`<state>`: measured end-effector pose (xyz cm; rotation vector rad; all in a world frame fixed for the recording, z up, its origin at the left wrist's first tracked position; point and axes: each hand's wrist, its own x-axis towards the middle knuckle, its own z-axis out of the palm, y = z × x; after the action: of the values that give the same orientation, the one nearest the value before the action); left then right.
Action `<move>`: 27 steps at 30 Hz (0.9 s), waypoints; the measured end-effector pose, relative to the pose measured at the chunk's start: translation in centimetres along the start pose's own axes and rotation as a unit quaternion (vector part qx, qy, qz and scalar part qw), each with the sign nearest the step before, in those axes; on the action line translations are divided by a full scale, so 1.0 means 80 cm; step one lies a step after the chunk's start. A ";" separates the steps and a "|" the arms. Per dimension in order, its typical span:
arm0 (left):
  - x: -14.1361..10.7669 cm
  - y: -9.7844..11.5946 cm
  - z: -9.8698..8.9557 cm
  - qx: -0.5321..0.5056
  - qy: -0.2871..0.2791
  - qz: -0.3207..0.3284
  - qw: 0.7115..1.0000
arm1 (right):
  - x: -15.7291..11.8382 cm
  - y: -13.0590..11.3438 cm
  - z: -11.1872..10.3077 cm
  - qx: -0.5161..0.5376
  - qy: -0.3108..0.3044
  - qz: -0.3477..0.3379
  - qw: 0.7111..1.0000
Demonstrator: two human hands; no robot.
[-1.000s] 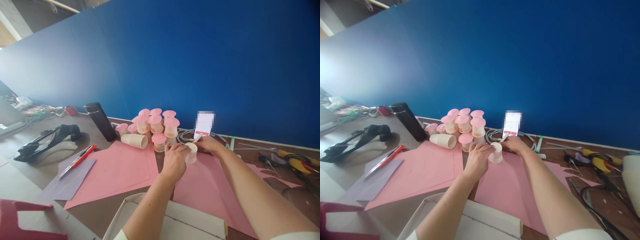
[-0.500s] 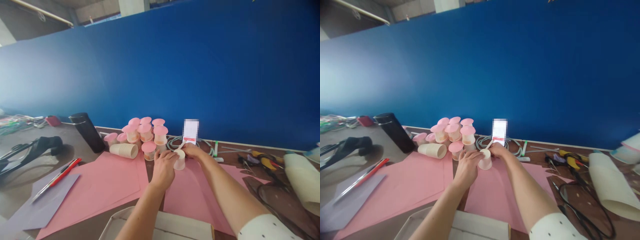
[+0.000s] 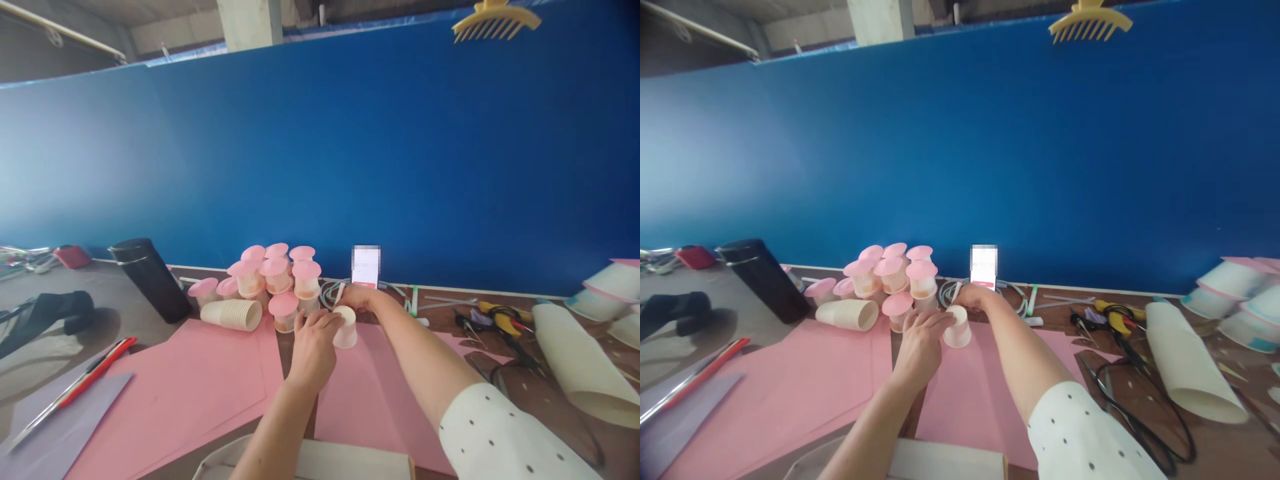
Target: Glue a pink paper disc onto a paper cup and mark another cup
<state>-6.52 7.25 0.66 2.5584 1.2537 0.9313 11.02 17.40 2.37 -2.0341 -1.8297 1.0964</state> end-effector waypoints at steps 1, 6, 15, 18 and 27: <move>0.000 0.000 0.000 0.000 0.001 -0.001 1.000 | 0.002 -0.003 -0.002 -0.015 -0.021 0.005 1.000; -0.001 -0.001 0.003 0.000 0.009 0.001 1.000 | 0.010 -0.013 -0.009 -0.087 -0.112 0.020 0.990; -0.001 -0.002 0.003 -0.008 0.019 0.007 1.000 | 0.024 -0.039 -0.006 -0.182 -0.194 -0.007 0.964; -0.001 -0.003 0.003 -0.003 0.017 0.006 1.000 | 0.027 -0.045 -0.004 -0.195 -0.212 -0.026 0.957; 0.000 -0.002 0.004 -0.002 0.010 0.000 1.000 | 0.030 -0.058 0.002 -0.207 -0.216 -0.059 0.952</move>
<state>-6.49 7.38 0.31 2.5529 1.2567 0.9613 7.25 20.52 4.05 -1.9571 -2.5525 1.2913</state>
